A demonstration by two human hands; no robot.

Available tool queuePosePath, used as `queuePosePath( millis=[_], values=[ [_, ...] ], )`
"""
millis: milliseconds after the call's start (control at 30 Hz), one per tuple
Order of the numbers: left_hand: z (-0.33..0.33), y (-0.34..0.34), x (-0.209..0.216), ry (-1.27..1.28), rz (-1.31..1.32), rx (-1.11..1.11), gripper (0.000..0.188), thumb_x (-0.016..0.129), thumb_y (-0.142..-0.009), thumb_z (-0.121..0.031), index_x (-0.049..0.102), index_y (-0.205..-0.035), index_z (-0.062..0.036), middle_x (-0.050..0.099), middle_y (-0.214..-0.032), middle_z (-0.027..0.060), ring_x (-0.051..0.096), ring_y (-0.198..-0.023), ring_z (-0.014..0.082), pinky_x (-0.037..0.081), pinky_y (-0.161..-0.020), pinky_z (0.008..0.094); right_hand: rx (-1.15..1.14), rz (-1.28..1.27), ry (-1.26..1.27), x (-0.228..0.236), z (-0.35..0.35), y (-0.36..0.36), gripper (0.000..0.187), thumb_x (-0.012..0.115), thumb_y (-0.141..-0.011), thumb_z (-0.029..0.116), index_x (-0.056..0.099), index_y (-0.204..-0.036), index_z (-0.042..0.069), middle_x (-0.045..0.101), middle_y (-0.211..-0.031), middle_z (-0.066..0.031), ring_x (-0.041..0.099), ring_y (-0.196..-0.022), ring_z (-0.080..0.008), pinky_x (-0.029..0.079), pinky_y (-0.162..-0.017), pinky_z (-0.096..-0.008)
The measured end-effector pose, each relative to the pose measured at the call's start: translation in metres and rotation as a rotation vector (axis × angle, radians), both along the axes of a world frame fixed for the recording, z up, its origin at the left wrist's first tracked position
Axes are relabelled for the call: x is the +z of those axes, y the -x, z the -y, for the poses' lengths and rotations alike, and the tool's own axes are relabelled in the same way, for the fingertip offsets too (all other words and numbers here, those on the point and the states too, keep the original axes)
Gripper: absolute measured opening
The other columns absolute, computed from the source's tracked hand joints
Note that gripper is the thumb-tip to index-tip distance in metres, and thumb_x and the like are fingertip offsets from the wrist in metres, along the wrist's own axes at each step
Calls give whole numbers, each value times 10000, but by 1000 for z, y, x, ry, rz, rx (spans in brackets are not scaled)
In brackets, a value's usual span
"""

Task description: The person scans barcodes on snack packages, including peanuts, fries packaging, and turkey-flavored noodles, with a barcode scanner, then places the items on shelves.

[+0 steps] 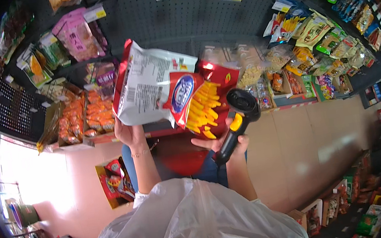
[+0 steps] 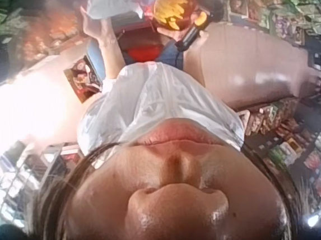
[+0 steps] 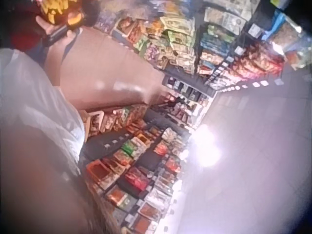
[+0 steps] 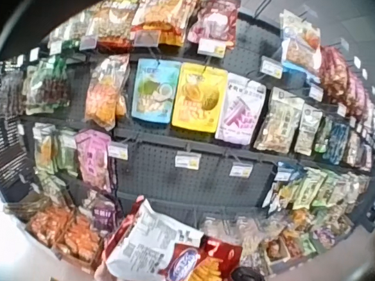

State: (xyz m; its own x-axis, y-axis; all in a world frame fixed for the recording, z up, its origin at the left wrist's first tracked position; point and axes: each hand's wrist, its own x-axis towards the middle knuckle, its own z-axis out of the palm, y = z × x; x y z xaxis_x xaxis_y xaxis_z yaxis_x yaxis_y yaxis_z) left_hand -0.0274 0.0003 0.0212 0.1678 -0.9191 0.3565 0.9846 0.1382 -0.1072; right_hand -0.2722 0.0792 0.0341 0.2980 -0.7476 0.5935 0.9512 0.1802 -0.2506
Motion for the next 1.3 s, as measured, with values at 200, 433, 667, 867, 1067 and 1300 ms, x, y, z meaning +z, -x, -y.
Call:
queuePosePath(
  millis=[200,433,667,867,1067,1300],
  values=[
    [-4,-7,-8,138,-42,-73,377,507,-740,-117,457,-1069,60,468,-1129,182,414,-1081,289,237,-969,434,-201,50,-193,0,-5,2,548,439,-778,246,215,-1278,267,334,-1282,63,278,-1207,-205,142,-899,-668],
    [-5,-3,-10,143,-68,-128,512,544,-680,-177,425,-1114,66,466,-1143,170,422,-1080,275,247,-965,431,-315,-105,-262,0,0,3,623,506,-720,310,239,-1279,245,305,-1296,64,222,-1217,-270,292,-883,-599],
    [-6,-7,-15,190,-131,-172,548,547,-678,-186,396,-1137,72,439,-1166,186,405,-1094,292,251,-964,441,-280,-235,-323,0,-2,9,644,477,-713,349,282,-1268,86,244,-1316,-92,240,-1203,-307,366,-861,-532],
    [-6,-13,-13,231,-78,-132,565,535,-692,-193,366,-1150,92,416,-1178,213,377,-1117,319,255,-955,464,-301,-303,-256,5,-3,13,636,477,-712,358,304,-1254,74,267,-1297,-125,271,-1184,-312,411,-825,-507],
    [-4,-14,-14,155,-75,-179,524,531,-700,-208,410,-1119,83,420,-1175,211,381,-1114,320,254,-951,472,-351,-253,-282,2,-5,15,625,476,-715,360,318,-1247,71,279,-1293,-115,283,-1178,-306,425,-810,-503],
    [-1,-12,-19,159,-5,-171,458,512,-722,-193,446,-1116,31,446,-1163,182,392,-1105,322,260,-946,475,-396,-252,-275,4,-8,15,645,464,-729,383,279,-1270,84,263,-1302,-103,290,-1176,-282,426,-818,-485]
  ],
)
